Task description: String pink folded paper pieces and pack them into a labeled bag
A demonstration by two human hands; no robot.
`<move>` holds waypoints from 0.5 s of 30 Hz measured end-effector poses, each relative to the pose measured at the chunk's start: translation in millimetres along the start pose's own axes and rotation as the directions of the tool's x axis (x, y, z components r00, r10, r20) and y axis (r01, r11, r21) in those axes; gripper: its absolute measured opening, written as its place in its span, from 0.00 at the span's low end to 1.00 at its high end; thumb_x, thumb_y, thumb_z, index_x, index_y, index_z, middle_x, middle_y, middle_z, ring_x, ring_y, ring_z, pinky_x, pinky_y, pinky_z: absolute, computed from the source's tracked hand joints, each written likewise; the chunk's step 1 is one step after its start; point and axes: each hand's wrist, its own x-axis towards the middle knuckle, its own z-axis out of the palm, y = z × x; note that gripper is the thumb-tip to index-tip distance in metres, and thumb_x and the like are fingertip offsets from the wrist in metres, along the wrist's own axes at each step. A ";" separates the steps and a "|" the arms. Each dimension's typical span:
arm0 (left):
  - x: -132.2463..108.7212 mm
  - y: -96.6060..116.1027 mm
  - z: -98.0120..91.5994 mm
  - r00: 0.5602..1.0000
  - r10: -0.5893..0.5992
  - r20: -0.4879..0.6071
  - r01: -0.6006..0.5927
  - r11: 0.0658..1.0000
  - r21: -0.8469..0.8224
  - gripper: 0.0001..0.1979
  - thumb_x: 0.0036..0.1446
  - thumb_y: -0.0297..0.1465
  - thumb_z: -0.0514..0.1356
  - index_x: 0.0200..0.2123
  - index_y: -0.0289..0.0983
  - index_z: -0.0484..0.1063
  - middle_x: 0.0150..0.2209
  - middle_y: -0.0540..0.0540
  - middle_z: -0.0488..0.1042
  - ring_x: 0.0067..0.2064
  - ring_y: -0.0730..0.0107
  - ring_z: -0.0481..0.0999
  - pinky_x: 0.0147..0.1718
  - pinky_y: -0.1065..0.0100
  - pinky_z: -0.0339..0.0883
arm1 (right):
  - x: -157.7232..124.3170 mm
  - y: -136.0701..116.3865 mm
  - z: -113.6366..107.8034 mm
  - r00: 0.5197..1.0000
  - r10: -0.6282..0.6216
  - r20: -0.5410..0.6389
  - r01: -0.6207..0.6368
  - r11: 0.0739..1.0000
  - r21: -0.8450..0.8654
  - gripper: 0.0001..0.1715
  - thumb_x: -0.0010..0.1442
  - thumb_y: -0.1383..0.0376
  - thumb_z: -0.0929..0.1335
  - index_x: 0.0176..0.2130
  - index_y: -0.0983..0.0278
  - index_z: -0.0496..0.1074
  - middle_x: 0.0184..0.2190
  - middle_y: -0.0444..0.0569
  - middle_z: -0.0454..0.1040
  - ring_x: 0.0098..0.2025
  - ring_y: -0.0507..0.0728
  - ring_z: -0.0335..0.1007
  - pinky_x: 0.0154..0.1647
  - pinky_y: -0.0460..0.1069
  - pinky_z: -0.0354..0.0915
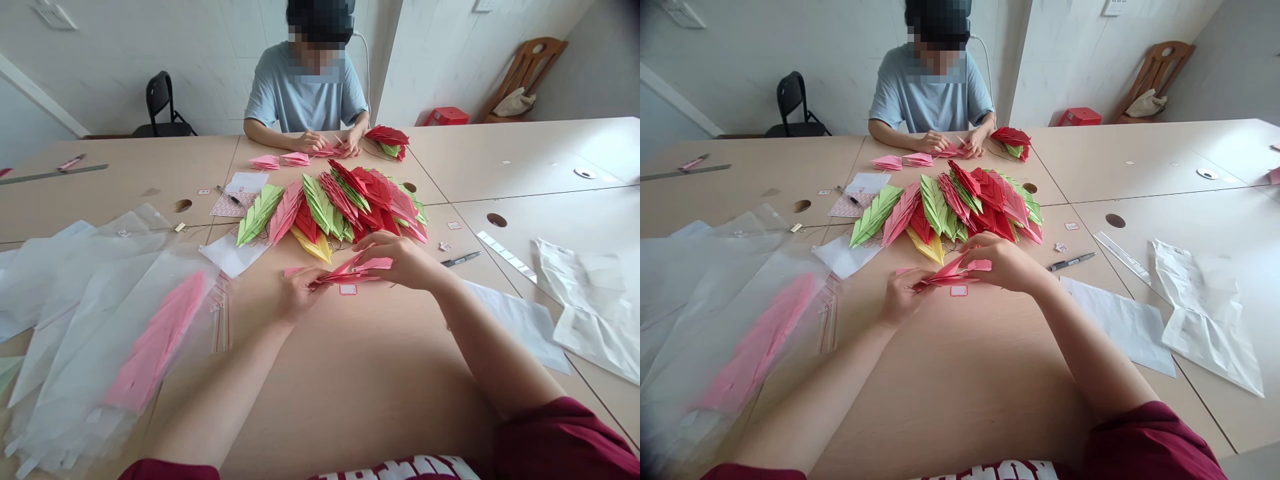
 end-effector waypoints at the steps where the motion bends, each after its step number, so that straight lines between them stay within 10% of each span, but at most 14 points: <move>1: -0.2 -0.4 0.1 1.000 -0.006 -0.004 0.006 1.000 -0.013 0.05 0.58 0.30 0.61 0.34 0.37 0.76 0.28 0.49 0.77 0.28 0.74 0.73 0.25 0.74 0.65 | 1.3 0.5 5.4 1.000 0.000 -0.025 0.000 1.000 0.028 0.08 0.58 0.66 0.70 0.41 0.58 0.77 0.49 0.50 0.72 0.50 0.58 0.69 0.48 0.52 0.69; 15: -1.8 -5.8 2.5 0.997 0.074 0.027 -0.076 0.993 0.095 0.14 0.57 0.29 0.61 0.19 0.35 0.67 0.18 0.53 0.66 0.21 0.77 0.62 0.24 0.71 0.55 | 8.9 -4.4 64.0 0.984 0.062 -0.167 -0.014 0.962 0.273 0.07 0.58 0.64 0.70 0.39 0.60 0.78 0.37 0.49 0.71 0.38 0.55 0.69 0.37 0.50 0.67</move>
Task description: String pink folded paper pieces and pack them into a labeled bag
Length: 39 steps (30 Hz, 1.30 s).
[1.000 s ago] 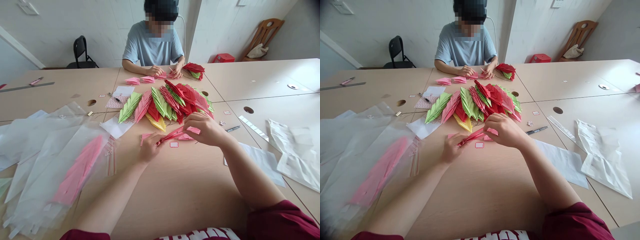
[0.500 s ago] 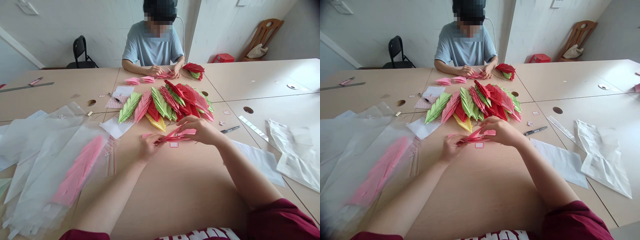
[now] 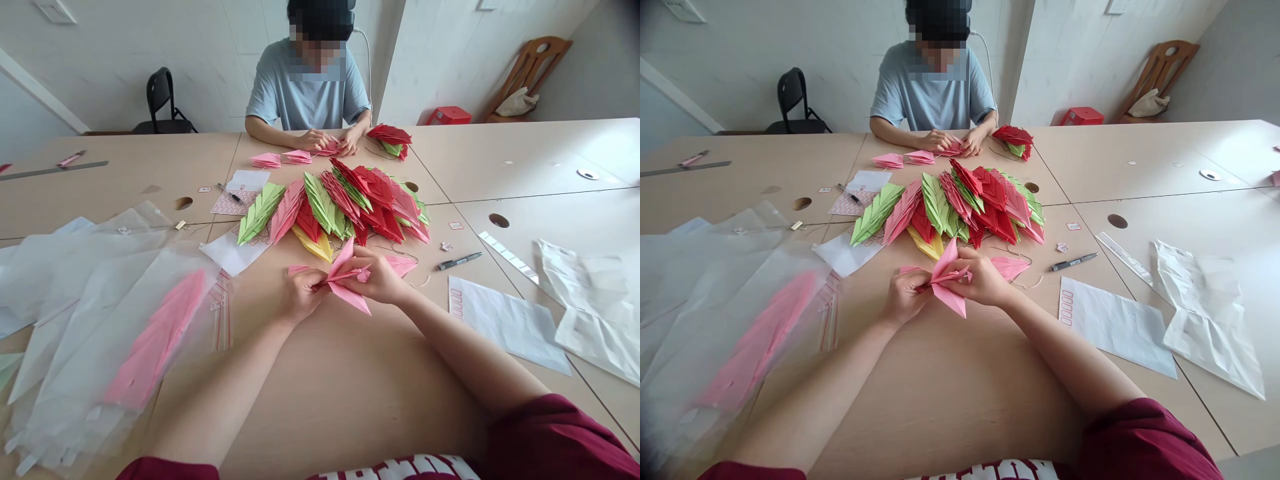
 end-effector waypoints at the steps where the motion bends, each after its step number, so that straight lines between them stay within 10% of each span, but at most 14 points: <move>1: -0.1 0.3 0.6 1.000 0.006 0.005 -0.006 1.000 0.009 0.15 0.56 0.29 0.60 0.18 0.35 0.65 0.17 0.53 0.64 0.21 0.77 0.60 0.24 0.71 0.54 | -0.8 0.7 2.0 1.000 0.008 -0.004 -0.008 1.000 0.005 0.07 0.58 0.64 0.71 0.39 0.60 0.78 0.37 0.49 0.72 0.38 0.55 0.69 0.37 0.50 0.67; 11: 3.8 8.5 -2.9 0.997 0.024 0.073 -0.020 0.998 -0.056 0.21 0.58 0.30 0.59 0.16 0.36 0.55 0.16 0.55 0.54 0.21 0.78 0.53 0.22 0.71 0.49 | -2.3 0.2 7.4 0.994 0.096 -0.043 -0.090 0.988 0.123 0.06 0.55 0.61 0.72 0.32 0.61 0.79 0.50 0.52 0.72 0.51 0.61 0.71 0.48 0.54 0.69; 27: 6.4 15.6 -9.2 0.983 -0.060 0.175 0.091 0.980 -0.175 0.18 0.63 0.38 0.56 0.23 0.37 0.75 0.24 0.48 0.76 0.26 0.72 0.71 0.34 0.68 0.63 | 3.4 -1.6 -14.8 0.998 0.069 0.010 -0.069 0.994 0.083 0.07 0.51 0.60 0.74 0.29 0.62 0.78 0.53 0.51 0.72 0.57 0.64 0.66 0.56 0.57 0.63; 39: 7.6 17.9 -9.7 0.979 -0.051 0.197 0.081 0.986 -0.148 0.18 0.62 0.36 0.57 0.22 0.38 0.75 0.21 0.50 0.75 0.25 0.72 0.72 0.33 0.67 0.64 | 6.0 -4.5 -31.2 0.999 0.014 0.038 -0.017 0.998 0.062 0.02 0.53 0.66 0.73 0.28 0.61 0.76 0.57 0.51 0.69 0.60 0.63 0.62 0.58 0.62 0.62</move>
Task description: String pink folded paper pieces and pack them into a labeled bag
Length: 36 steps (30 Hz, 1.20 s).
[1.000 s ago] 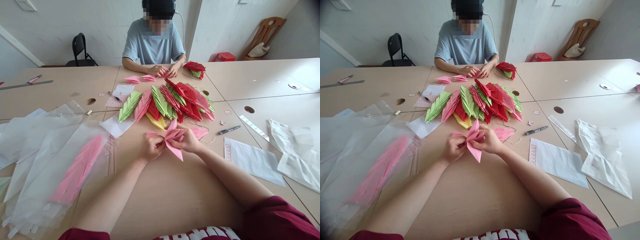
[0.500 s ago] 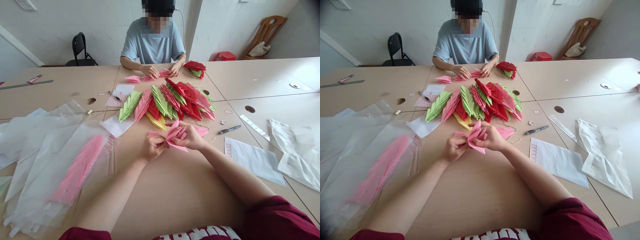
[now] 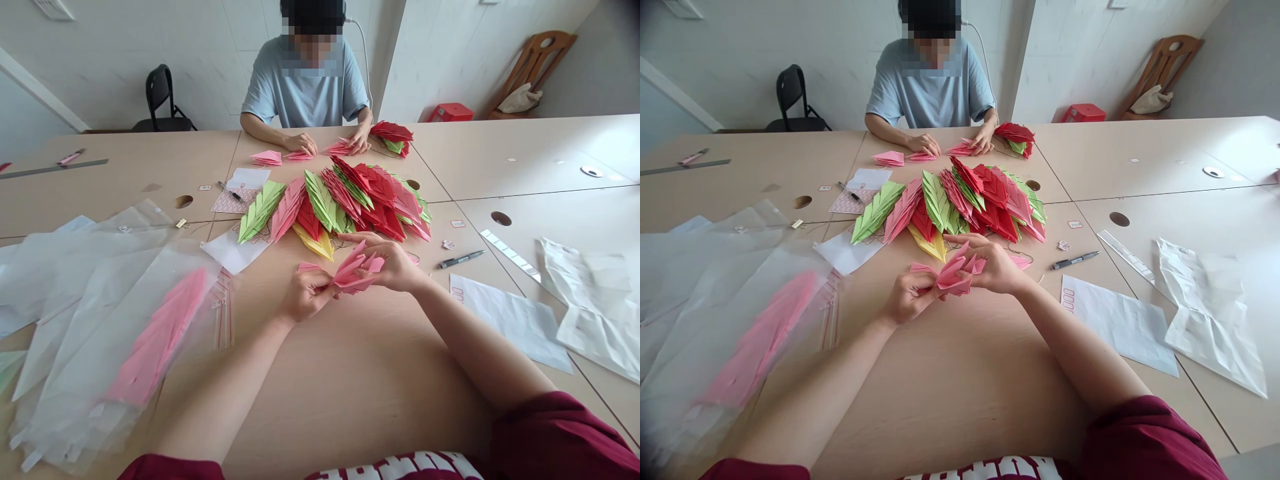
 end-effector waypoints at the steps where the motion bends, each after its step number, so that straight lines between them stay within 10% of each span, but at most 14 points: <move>1: 0.0 -0.1 0.1 1.000 -0.001 0.003 0.001 1.000 -0.002 0.18 0.62 0.36 0.57 0.21 0.38 0.75 0.21 0.50 0.75 0.25 0.72 0.72 0.33 0.67 0.64 | 0.1 -0.1 -1.6 1.000 -0.006 0.000 0.006 1.000 -0.005 0.02 0.53 0.67 0.73 0.29 0.61 0.76 0.57 0.51 0.69 0.60 0.63 0.62 0.58 0.62 0.62; 16: -4.4 -5.5 4.0 0.997 -0.042 0.061 0.046 0.996 -0.074 0.15 0.59 0.34 0.59 0.20 0.36 0.70 0.18 0.52 0.68 0.20 0.77 0.61 0.20 0.71 0.54 | -1.7 0.1 -34.9 0.983 -0.003 -0.184 0.003 1.000 0.003 0.03 0.57 0.65 0.70 0.32 0.59 0.76 0.56 0.46 0.71 0.60 0.63 0.63 0.59 0.63 0.63; 21: -2.5 -8.1 4.5 0.994 -0.033 -0.102 0.034 0.999 0.011 0.17 0.59 0.35 0.59 0.19 0.37 0.63 0.18 0.54 0.60 0.21 0.77 0.57 0.22 0.71 0.53 | -0.7 -6.0 -35.9 0.943 -0.045 -0.328 0.008 0.994 -0.111 0.06 0.61 0.61 0.68 0.35 0.57 0.75 0.48 0.48 0.74 0.52 0.61 0.70 0.53 0.60 0.67; 36: -6.3 -9.9 8.9 0.972 0.099 -0.215 -0.012 0.927 0.376 0.17 0.63 0.33 0.54 0.21 0.38 0.58 0.19 0.54 0.58 0.23 0.75 0.58 0.28 0.71 0.54 | -1.5 -14.4 -1.5 0.971 -0.199 0.134 0.239 0.762 -0.602 0.10 0.66 0.64 0.61 0.37 0.60 0.71 0.34 0.50 0.74 0.36 0.57 0.68 0.40 0.53 0.61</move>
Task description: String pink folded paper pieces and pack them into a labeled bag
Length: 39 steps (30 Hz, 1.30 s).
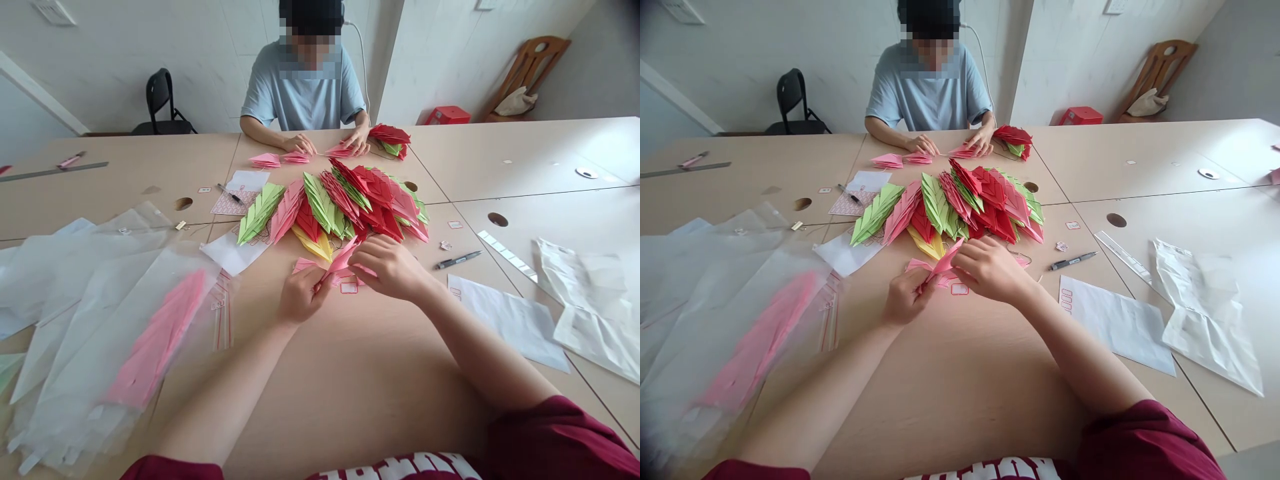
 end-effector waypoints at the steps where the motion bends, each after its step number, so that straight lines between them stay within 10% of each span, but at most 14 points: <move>1: -0.7 0.5 0.9 1.000 0.023 0.004 -0.023 0.999 0.029 0.17 0.63 0.33 0.54 0.21 0.38 0.59 0.19 0.54 0.59 0.22 0.75 0.59 0.27 0.71 0.53 | 1.0 -4.0 3.9 1.000 -0.011 0.018 0.012 1.000 -0.021 0.12 0.67 0.65 0.60 0.37 0.61 0.71 0.33 0.50 0.74 0.35 0.57 0.67 0.39 0.53 0.60; 20: 0.8 7.8 -3.7 0.970 0.244 -0.013 -0.240 0.961 0.134 0.14 0.61 0.27 0.54 0.22 0.37 0.62 0.20 0.52 0.62 0.23 0.74 0.60 0.24 0.67 0.51 | -0.1 -4.8 14.8 0.997 0.072 0.005 -0.072 0.996 -0.059 0.10 0.61 0.70 0.61 0.29 0.62 0.67 0.25 0.45 0.66 0.27 0.52 0.57 0.26 0.48 0.49; 39: 2.1 2.0 -5.6 0.978 0.142 -0.150 -0.139 0.990 0.026 0.11 0.59 0.26 0.56 0.23 0.37 0.64 0.23 0.49 0.68 0.30 0.69 0.64 0.34 0.68 0.62 | -3.6 14.0 0.6 0.990 0.131 -0.057 -0.139 0.977 -0.161 0.11 0.63 0.68 0.61 0.34 0.63 0.71 0.30 0.46 0.72 0.29 0.51 0.64 0.28 0.47 0.55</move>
